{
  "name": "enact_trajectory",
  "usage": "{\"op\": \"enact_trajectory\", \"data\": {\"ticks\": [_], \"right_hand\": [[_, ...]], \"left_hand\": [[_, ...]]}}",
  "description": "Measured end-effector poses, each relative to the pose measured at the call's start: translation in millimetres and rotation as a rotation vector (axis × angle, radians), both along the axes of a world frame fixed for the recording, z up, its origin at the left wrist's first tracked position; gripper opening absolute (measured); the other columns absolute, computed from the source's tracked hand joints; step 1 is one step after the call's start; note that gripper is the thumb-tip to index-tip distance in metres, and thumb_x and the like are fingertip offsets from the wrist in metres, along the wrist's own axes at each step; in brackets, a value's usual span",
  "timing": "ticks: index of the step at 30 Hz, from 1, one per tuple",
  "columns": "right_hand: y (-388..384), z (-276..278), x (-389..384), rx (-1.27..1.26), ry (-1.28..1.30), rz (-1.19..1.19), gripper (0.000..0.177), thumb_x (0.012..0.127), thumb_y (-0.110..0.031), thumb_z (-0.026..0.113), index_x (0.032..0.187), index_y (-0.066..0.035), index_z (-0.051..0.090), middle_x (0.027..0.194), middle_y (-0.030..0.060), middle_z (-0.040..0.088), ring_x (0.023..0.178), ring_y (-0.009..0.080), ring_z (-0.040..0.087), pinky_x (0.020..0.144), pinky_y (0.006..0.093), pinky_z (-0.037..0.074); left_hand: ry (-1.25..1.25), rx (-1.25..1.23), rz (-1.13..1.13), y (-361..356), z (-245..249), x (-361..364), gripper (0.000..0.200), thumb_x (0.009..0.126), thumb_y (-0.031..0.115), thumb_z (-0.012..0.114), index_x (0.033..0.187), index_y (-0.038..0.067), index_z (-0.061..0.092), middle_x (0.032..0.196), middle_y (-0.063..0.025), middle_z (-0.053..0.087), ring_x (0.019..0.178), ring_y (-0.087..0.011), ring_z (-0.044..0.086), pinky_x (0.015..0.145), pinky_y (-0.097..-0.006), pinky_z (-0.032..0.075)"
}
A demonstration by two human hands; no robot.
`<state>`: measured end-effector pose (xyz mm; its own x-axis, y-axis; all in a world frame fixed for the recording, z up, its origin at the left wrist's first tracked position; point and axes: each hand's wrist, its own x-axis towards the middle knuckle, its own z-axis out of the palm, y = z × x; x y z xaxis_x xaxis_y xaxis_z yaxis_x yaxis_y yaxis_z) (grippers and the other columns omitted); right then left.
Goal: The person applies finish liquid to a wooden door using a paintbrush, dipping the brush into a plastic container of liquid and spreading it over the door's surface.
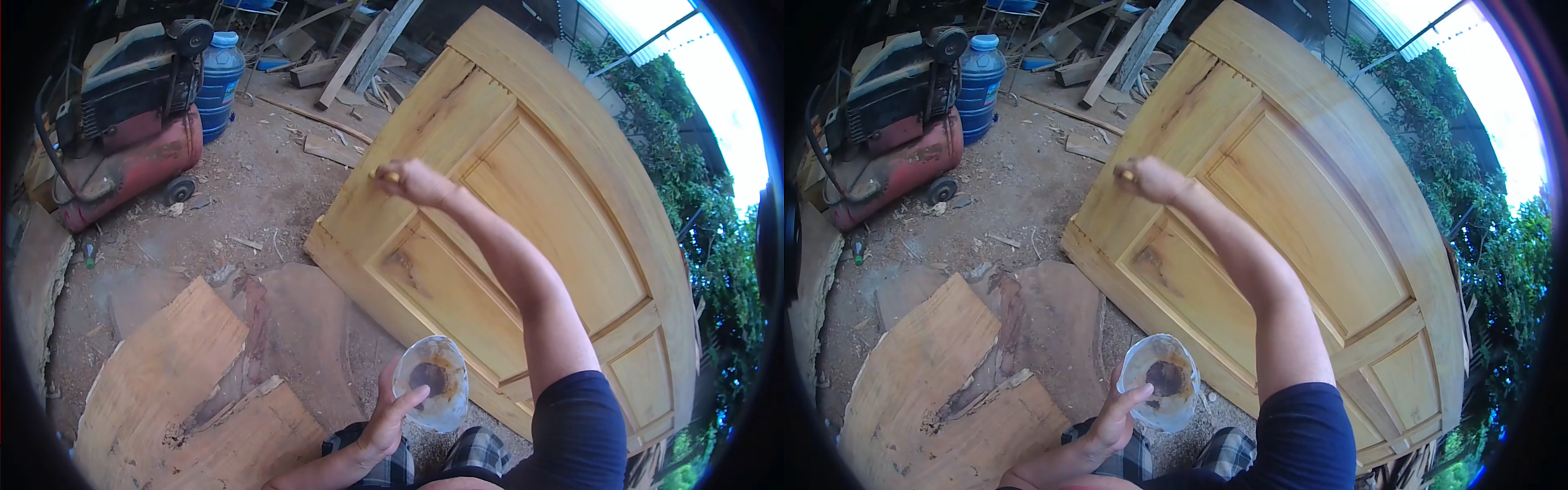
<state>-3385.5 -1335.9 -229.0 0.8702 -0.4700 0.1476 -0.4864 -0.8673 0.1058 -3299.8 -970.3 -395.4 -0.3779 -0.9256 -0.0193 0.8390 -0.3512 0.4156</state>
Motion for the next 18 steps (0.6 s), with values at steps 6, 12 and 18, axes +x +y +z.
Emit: {"op": "enact_trajectory", "data": {"ticks": [6,12,18], "right_hand": [[5,228,5,-0.897,-0.506,0.065,0.018,0.096,-0.02,0.062,0.096,-0.003,0.065,0.076,0.0166,0.065,0.07,0.0327,0.066,0.062,0.0415,0.051],[-61,100,29,-1.172,-0.039,0.028,0.011,0.091,-0.012,0.061,0.099,-0.005,0.064,0.091,0.0191,0.057,0.087,0.0359,0.06,0.07,0.0445,0.05],[-21,-159,73,-0.785,0.172,-0.051,0.009,0.081,-0.015,0.059,0.086,-0.007,0.06,0.082,0.0081,0.056,0.074,0.0227,0.061,0.053,0.0346,0.048]], "left_hand": [[0.022,0.08,-0.107,-9,-4,2,0.079,0.09,0.014,0.066,0.152,0.009,0.017,0.142,-0.0109,0.039,0.134,-0.0219,0.038,0.113,-0.0402,0.03],[0.081,0.161,-0.113,0,-3,15,0.077,0.09,0.013,0.063,0.152,0.008,0.017,0.143,-0.0111,0.039,0.134,-0.0216,0.039,0.113,-0.0401,0.031],[0.181,0.296,0.122,5,-2,31,0.053,0.09,0.015,0.06,0.139,0.003,0.043,0.13,-0.008,0.056,0.122,-0.0187,0.051,0.108,-0.0366,0.037]]}}
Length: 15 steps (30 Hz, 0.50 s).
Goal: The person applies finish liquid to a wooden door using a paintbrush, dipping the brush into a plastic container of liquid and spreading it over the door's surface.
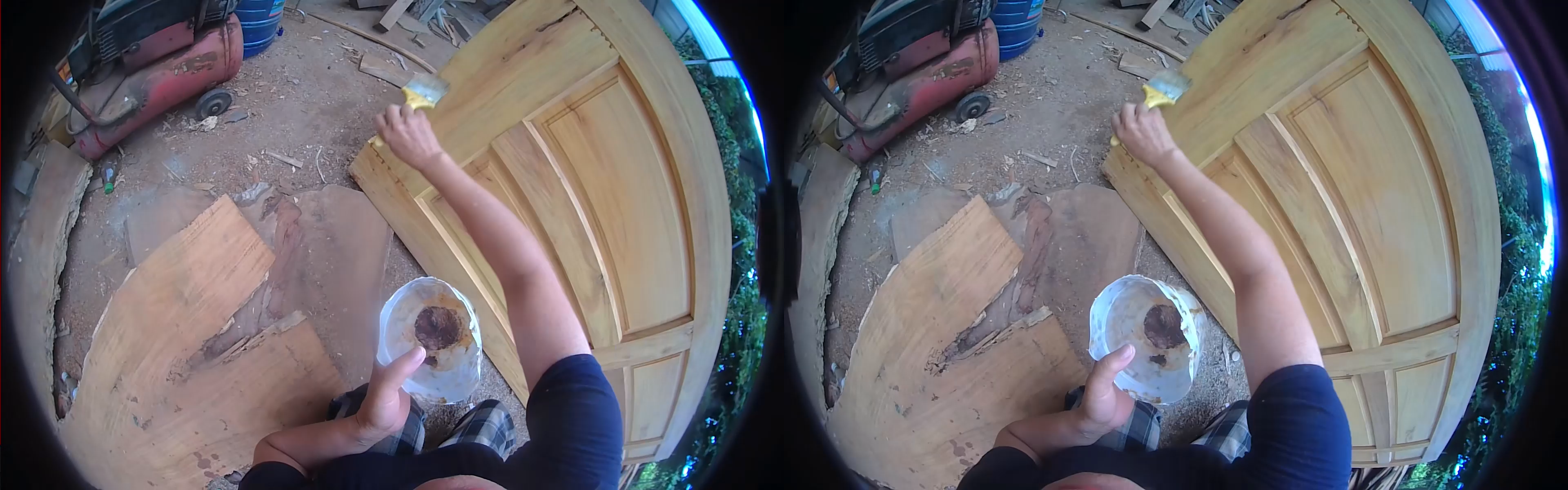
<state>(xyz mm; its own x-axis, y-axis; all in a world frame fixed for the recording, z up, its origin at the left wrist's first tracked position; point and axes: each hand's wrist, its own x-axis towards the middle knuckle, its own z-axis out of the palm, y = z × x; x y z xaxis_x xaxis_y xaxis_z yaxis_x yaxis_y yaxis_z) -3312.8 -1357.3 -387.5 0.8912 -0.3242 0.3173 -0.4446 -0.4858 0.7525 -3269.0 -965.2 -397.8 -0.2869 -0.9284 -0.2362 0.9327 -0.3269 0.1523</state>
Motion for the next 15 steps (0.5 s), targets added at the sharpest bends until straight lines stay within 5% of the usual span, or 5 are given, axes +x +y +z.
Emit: {"op": "enact_trajectory", "data": {"ticks": [5,8,9,12,15], "right_hand": [[33,-117,-3,0.557,-0.234,-0.03,0.008,0.085,-0.012,0.057,0.089,-0.006,0.058,0.089,0.0138,0.061,0.084,0.0307,0.066,0.065,0.0445,0.054],[22,-107,-37,0.958,-0.388,-0.167,0.013,0.09,-0.016,0.058,0.096,-0.005,0.062,0.09,0.017,0.066,0.086,0.0323,0.068,0.073,0.0447,0.054],[14,-94,-58,1.177,-0.485,-0.249,0.018,0.094,-0.021,0.059,0.102,-0.006,0.065,0.093,0.0182,0.069,0.086,0.0323,0.068,0.077,0.0431,0.055],[18,26,-104,1.104,-0.778,-0.245,0.025,0.095,-0.026,0.061,0.107,-0.005,0.069,0.08,0.0169,0.07,0.068,0.0231,0.067,0.069,0.0382,0.054],[51,167,-125,0.779,-0.985,-0.031,0.025,0.096,-0.02,0.065,0.109,0.001,0.068,0.087,0.0089,0.073,0.077,0.0142,0.07,0.058,0.0263,0.055]], "left_hand": [[-0.123,0.018,0.056,-4,-7,3,0.06,0.091,0.03,0.059,0.141,0.001,0.041,0.133,-0.013,0.056,0.123,-0.0262,0.054,0.108,-0.0433,0.039],[-0.156,0.026,0.06,-9,-11,2,0.06,0.091,0.03,0.058,0.141,0.001,0.041,0.133,-0.013,0.056,0.124,-0.026,0.054,0.108,-0.0431,0.039],[-0.168,0.023,0.08,-11,-13,2,0.06,0.091,0.03,0.058,0.141,0.001,0.041,0.134,-0.0129,0.056,0.124,-0.0258,0.053,0.108,-0.043,0.039],[-0.064,0.049,0.12,-18,-8,5,0.055,0.091,0.018,0.06,0.14,0.003,0.042,0.133,-0.0091,0.055,0.125,-0.0213,0.051,0.108,-0.0393,0.037],[-0.063,0.045,0.116,-25,-7,4,0.055,0.091,0.021,0.059,0.14,0.003,0.043,0.134,-0.0095,0.054,0.125,-0.0227,0.051,0.108,-0.0401,0.037]]}}
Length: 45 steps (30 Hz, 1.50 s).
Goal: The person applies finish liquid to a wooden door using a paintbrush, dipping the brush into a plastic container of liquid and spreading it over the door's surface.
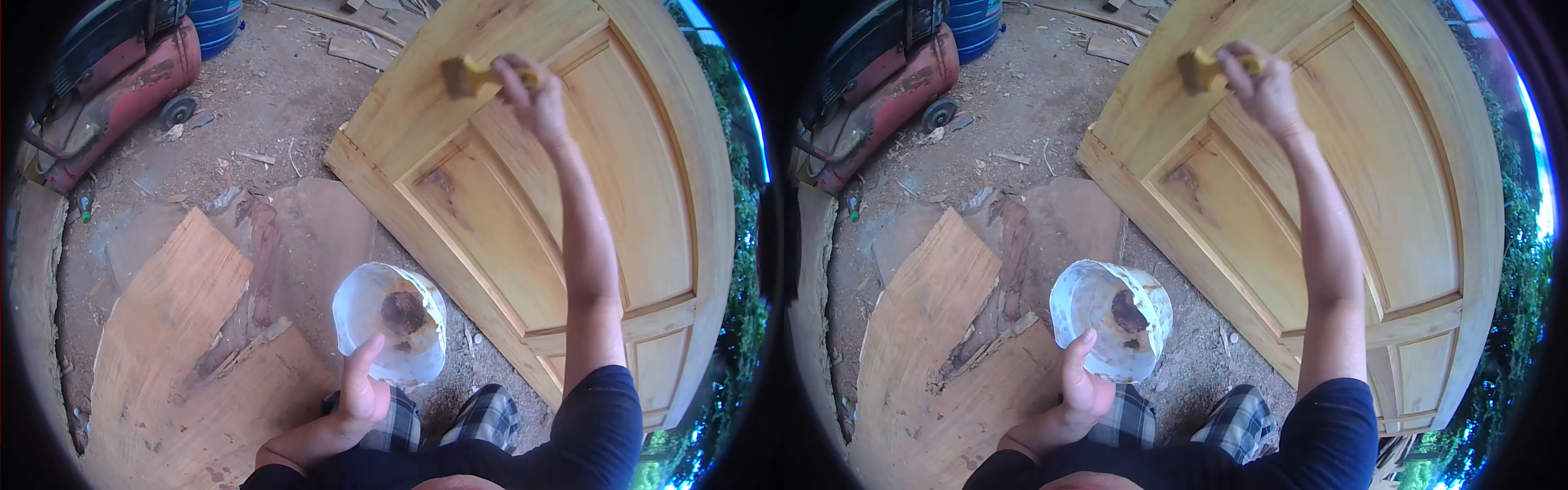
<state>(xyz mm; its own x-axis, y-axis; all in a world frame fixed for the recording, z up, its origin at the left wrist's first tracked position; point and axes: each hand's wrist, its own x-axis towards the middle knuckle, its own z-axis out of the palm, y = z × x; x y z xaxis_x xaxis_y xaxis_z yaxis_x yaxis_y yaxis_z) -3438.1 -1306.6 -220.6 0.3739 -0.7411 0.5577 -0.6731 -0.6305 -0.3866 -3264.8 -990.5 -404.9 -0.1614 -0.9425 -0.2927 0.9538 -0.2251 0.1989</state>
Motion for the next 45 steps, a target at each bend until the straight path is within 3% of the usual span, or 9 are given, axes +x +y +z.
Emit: {"op": "enact_trajectory", "data": {"ticks": [3,4,6,12,17,22,28,35,45], "right_hand": [[5,94,-32,-0.722,-0.062,0.005,0.012,0.094,-0.013,0.064,0.096,-0.002,0.069,0.088,0.0083,0.07,0.072,0.0148,0.068,0.059,0.0272,0.053],[35,113,-11,-1.08,0.285,-0.209,0.011,0.089,-0.009,0.063,0.099,-0.005,0.061,0.091,0.0172,0.053,0.087,0.0348,0.059,0.07,0.044,0.048],[30,103,-21,-1.138,0.369,-0.324,0.013,0.089,-0.008,0.063,0.101,-0.004,0.059,0.088,0.0179,0.054,0.083,0.0356,0.058,0.069,0.0447,0.045],[47,-91,-23,-0.61,0.797,-0.029,0.011,0.089,-0.014,0.059,0.096,-0.008,0.053,0.088,0.0062,0.05,0.082,0.0206,0.054,0.065,0.0361,0.047],[135,-111,-42,0.417,-0.192,-0.15,0.021,0.097,-0.022,0.058,0.095,-0.002,0.066,0.073,0.0103,0.065,0.067,0.0183,0.068,0.061,0.0322,0.054],[228,-85,-84,0.659,-0.472,-0.061,0.024,0.098,-0.023,0.057,0.091,-0.001,0.066,0.071,0.0028,0.066,0.061,0.0088,0.065,0.053,0.0233,0.052],[275,-120,-101,0.586,-0.263,-0.137,0.027,0.1,-0.025,0.057,0.1,0.0,0.067,0.074,0.0054,0.067,0.065,0.0113,0.066,0.058,0.0268,0.053],[251,-40,-106,0.495,-0.423,-0.104,0.024,0.099,-0.023,0.06,0.1,-0.001,0.066,0.081,0.0059,0.07,0.07,0.0119,0.069,0.064,0.0274,0.056],[192,130,-182,-0.482,-0.379,-0.13,0.017,0.092,-0.019,0.07,0.102,-0.005,0.068,0.082,0.0052,0.069,0.069,0.0086,0.065,0.061,0.0235,0.053]], "left_hand": [[-0.057,0.059,-0.006,-4,-6,-4,0.058,0.092,0.028,0.058,0.141,0.003,0.042,0.136,-0.0107,0.054,0.126,-0.0246,0.051,0.108,-0.0424,0.038],[-0.099,0.088,0.008,-3,-8,-6,0.061,0.092,0.032,0.056,0.142,0.003,0.04,0.137,-0.012,0.053,0.127,-0.0257,0.051,0.108,-0.044,0.038],[-0.123,0.106,0.018,-1,-11,-12,0.061,0.091,0.032,0.057,0.142,0.003,0.04,0.137,-0.0117,0.053,0.127,-0.0257,0.051,0.108,-0.044,0.038],[-0.198,0.105,0.052,-4,-14,-24,0.06,0.09,0.032,0.062,0.14,0.004,0.043,0.134,-0.0109,0.055,0.127,-0.0245,0.05,0.107,-0.0444,0.039],[-0.486,0.107,0.21,-31,-47,-41,0.081,0.087,0.019,0.07,0.151,0.005,0.023,0.147,-0.013,0.037,0.134,-0.024,0.039,0.111,-0.0406,0.033],[-0.712,0.167,0.252,-60,-97,-80,0.099,0.082,0.018,0.076,0.154,0.007,0.009,0.153,-0.0191,0.02,0.139,-0.0299,0.03,0.115,-0.0418,0.026],[-1.266,0.055,0.118,-64,-83,-130,0.101,0.08,0.02,0.078,0.154,0.011,0.01,0.145,-0.0218,0.032,0.134,-0.0313,0.037,0.11,-0.0417,0.034],[-0.769,-0.052,0.079,-75,-65,-140,0.1,0.079,0.032,0.079,0.152,0.003,0.017,0.151,-0.0212,0.027,0.137,-0.0306,0.034,0.112,-0.0418,0.032],[-0.675,-0.175,-0.127,-32,4,-176,0.091,0.083,0.033,0.073,0.153,0.018,0.016,0.149,-0.0135,0.032,0.135,-0.0302,0.037,0.103,-0.0482,0.041]]}}
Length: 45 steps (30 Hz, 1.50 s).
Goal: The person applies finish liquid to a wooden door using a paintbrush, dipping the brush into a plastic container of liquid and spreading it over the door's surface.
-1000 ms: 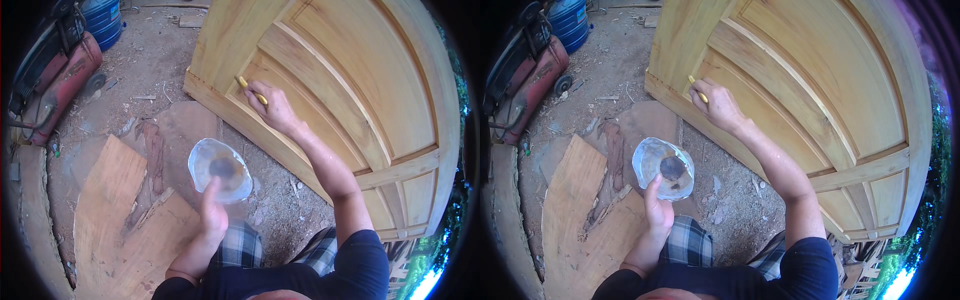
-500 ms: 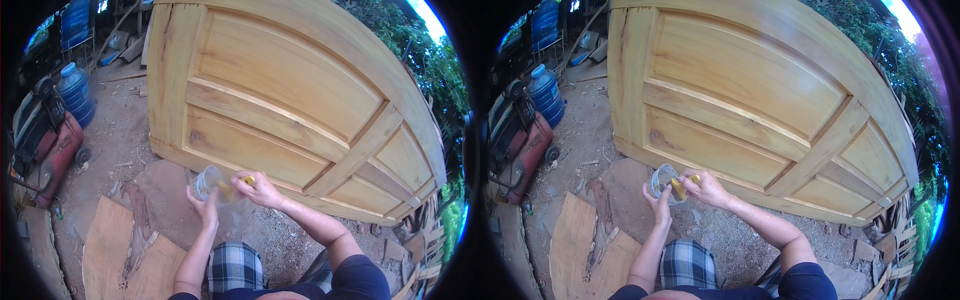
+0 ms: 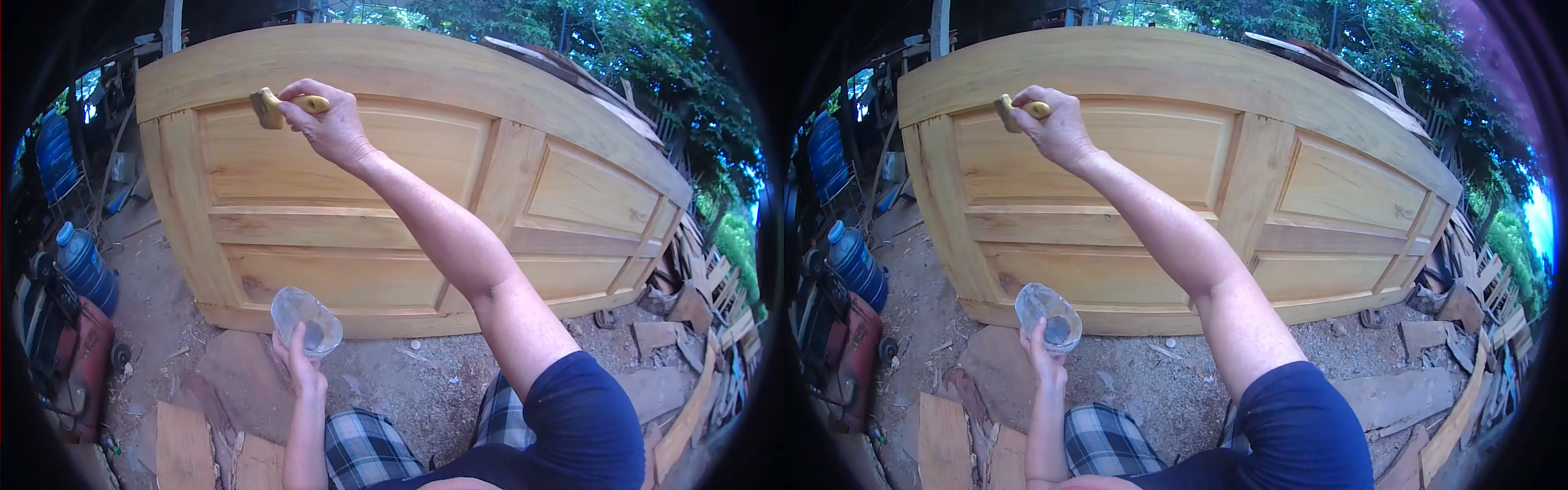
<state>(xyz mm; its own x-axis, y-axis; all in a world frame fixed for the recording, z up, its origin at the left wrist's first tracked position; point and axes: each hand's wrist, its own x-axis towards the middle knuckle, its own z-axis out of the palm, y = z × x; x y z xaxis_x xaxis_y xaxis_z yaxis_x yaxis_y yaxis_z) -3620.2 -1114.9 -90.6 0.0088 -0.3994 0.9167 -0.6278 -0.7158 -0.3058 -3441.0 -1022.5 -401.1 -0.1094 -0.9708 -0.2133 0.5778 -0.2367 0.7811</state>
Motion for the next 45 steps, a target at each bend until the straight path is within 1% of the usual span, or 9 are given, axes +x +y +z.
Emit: {"op": "enact_trajectory", "data": {"ticks": [5,10,16,23,28,30,39,41,45], "right_hand": [[141,-18,-165,0.093,-0.153,-0.229,0.017,0.096,-0.02,0.067,0.109,-0.009,0.069,0.083,0.0,0.069,0.073,0.0037,0.063,0.06,0.0194,0.049],[285,-50,-308,-0.373,-0.356,-0.798,0.013,0.097,-0.018,0.06,0.099,-0.006,0.065,0.082,0.0035,0.068,0.066,0.0086,0.063,0.059,0.0231,0.05],[188,21,-257,-0.535,0.072,-1.321,0.013,0.09,-0.022,0.062,0.091,-0.01,0.059,0.079,0.0128,0.063,0.069,0.0304,0.063,0.065,0.044,0.049],[5,55,0,-0.176,0.104,-0.161,0.017,0.089,-0.018,0.063,0.087,-0.001,0.061,0.077,0.0186,0.068,0.075,0.037,0.067,0.071,0.0461,0.053],[-8,82,-47,0.201,-0.079,0.154,0.02,0.093,-0.018,0.064,0.1,0.001,0.063,0.079,0.0118,0.069,0.066,0.0155,0.071,0.054,0.0249,0.058],[28,96,-115,0.163,-0.119,0.147,0.03,0.093,-0.023,0.068,0.109,0.002,0.06,0.082,0.0156,0.07,0.066,0.0175,0.072,0.053,0.026,0.058],[356,48,-428,-0.305,-0.683,-0.686,0.015,0.091,-0.018,0.066,0.093,-0.005,0.059,0.077,0.0131,0.07,0.051,0.0146,0.065,0.042,0.0241,0.049],[381,28,-466,-0.41,-0.579,-1.246,0.012,0.09,-0.018,0.065,0.091,-0.007,0.06,0.076,0.0133,0.07,0.057,0.0191,0.067,0.048,0.0304,0.052],[315,-3,-412,-0.314,0.084,-1.533,0.012,0.09,-0.02,0.061,0.089,-0.009,0.059,0.074,0.014,0.066,0.066,0.0296,0.066,0.057,0.0409,0.051]], "left_hand": [[0.01,-0.068,-0.194,30,19,-22,0.088,0.084,0.031,0.073,0.152,0.019,0.018,0.146,-0.0118,0.035,0.132,-0.0282,0.04,0.101,-0.0504,0.042],[0.129,-0.07,-0.435,59,42,-33,0.087,0.085,0.023,0.072,0.152,0.015,0.016,0.145,-0.013,0.035,0.133,-0.0283,0.038,0.108,-0.048,0.036],[-0.07,-0.19,-0.507,60,5,-54,0.099,0.078,0.023,0.08,0.15,0.004,0.015,0.145,-0.021,0.031,0.135,-0.0288,0.035,0.111,-0.041,0.033],[-0.198,-0.23,-0.466,31,-30,-62,0.097,0.077,0.024,0.081,0.149,0.003,0.02,0.144,-0.0213,0.032,0.133,-0.0299,0.037,0.11,-0.0404,0.034],[-0.212,-0.164,-0.495,34,-21,-59,0.094,0.079,0.024,0.077,0.151,0.005,0.019,0.146,-0.0209,0.032,0.135,-0.0305,0.035,0.113,-0.0422,0.029],[-0.181,-0.128,-0.516,35,-13,-60,0.093,0.081,0.023,0.076,0.151,0.005,0.018,0.147,-0.0208,0.033,0.137,-0.0304,0.033,0.113,-0.042,0.028],[-0.104,-0.101,-0.665,38,-20,-83,0.093,0.082,0.022,0.075,0.151,0.005,0.016,0.146,-0.0197,0.035,0.135,-0.0292,0.037,0.113,-0.0412,0.03],[-0.11,-0.11,-0.671,41,-18,-89,0.093,0.082,0.022,0.075,0.151,0.005,0.016,0.146,-0.0194,0.036,0.134,-0.0291,0.038,0.112,-0.041,0.031],[-0.135,-0.108,-0.624,43,-20,-97,0.092,0.082,0.021,0.075,0.151,0.005,0.016,0.145,-0.0192,0.036,0.134,-0.0292,0.038,0.111,-0.0411,0.033]]}}
